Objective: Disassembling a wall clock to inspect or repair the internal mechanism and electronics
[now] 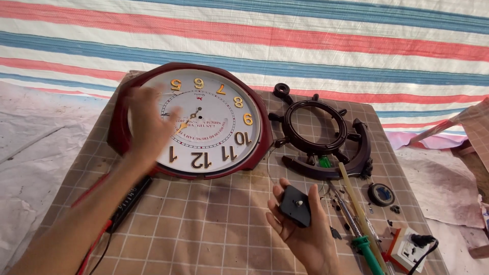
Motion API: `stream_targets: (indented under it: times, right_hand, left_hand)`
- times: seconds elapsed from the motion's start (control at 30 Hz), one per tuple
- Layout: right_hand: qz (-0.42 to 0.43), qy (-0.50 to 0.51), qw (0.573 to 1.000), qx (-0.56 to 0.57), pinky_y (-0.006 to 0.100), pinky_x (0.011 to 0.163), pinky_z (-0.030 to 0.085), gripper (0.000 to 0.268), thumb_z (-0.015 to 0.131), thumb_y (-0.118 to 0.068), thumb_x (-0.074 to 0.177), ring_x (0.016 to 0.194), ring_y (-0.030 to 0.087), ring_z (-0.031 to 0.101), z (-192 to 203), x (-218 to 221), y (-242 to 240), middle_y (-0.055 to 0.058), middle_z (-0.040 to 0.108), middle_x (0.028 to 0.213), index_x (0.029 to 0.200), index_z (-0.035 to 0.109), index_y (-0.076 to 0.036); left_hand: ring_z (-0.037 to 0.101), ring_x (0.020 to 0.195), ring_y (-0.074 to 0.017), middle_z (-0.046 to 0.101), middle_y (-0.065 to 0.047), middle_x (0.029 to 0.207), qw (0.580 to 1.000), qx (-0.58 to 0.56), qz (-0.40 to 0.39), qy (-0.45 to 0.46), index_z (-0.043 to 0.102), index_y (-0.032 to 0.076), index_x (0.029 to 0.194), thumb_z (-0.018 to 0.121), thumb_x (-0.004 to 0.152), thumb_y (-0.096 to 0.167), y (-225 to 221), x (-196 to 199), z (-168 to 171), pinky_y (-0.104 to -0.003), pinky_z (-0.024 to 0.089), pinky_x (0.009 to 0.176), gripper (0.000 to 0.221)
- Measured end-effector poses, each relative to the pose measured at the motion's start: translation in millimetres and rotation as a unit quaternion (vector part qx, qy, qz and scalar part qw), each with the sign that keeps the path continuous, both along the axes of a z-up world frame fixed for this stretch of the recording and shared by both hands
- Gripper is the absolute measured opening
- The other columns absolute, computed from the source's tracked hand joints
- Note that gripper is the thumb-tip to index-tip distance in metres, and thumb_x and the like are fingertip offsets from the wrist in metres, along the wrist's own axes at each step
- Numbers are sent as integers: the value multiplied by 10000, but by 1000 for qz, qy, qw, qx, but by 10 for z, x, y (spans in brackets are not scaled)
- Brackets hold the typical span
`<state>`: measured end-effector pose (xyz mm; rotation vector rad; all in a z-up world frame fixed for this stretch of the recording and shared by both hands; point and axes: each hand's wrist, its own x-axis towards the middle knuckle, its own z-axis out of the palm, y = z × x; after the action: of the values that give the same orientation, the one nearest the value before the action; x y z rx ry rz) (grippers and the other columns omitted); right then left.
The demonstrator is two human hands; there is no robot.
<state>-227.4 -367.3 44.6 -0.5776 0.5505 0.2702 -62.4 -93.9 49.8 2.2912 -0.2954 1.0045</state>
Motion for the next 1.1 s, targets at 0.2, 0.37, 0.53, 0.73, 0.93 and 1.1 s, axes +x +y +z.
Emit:
stream_targets:
  times: [0.2,0.37,0.53,0.73,0.93,1.1]
  right_hand:
    - [15,-18,999,35,390,649,513,596,419,-596,775,691,188,563,-147,-175,79,55,604,920,1143,538,-143]
    - [8,84,996,1,424,721,375,624,339,-644,721,981,231,490,258,-299,312,35,538,1077,1154,506,-228]
    - [71,34,996,-43,504,821,375,814,208,-627,700,1063,347,461,1,-424,251,205,490,1188,1319,392,-130]
    - [31,102,991,-82,511,726,412,393,367,-225,861,745,429,488,-383,-537,183,302,501,875,1184,438,-13]
    - [-22,-115,978,-175,341,520,457,449,548,-95,753,513,252,540,-765,-598,81,145,560,640,1197,485,-88]
    - [17,-169,906,-389,318,487,467,501,632,-143,686,510,218,528,-505,-618,169,129,561,692,1156,505,-26]
  left_hand:
    - [443,1078,-251,517,-83,1097,913,29,-401,74,524,70,1095,653,734,119,-993,-1451,435,-404,317,938,387]
    - [426,1116,-296,465,-153,1194,884,137,-443,53,437,48,1191,677,731,155,-1167,-1703,83,-515,254,974,530]
    - [500,1090,-355,503,-240,1152,841,-161,-482,184,437,-56,1157,465,857,97,-1128,-1804,94,-377,443,921,338]
    - [602,842,-126,666,-52,891,682,-456,-297,488,634,19,1036,488,773,316,-1097,-1848,62,-209,478,748,423]
    - [601,906,-164,655,-102,982,579,-553,-253,542,595,13,1086,556,743,212,-1115,-1880,-16,-279,527,767,398]
    - [625,909,-266,628,-168,1009,519,-594,-314,528,551,-6,1103,584,708,232,-1087,-1889,-96,-408,552,803,463]
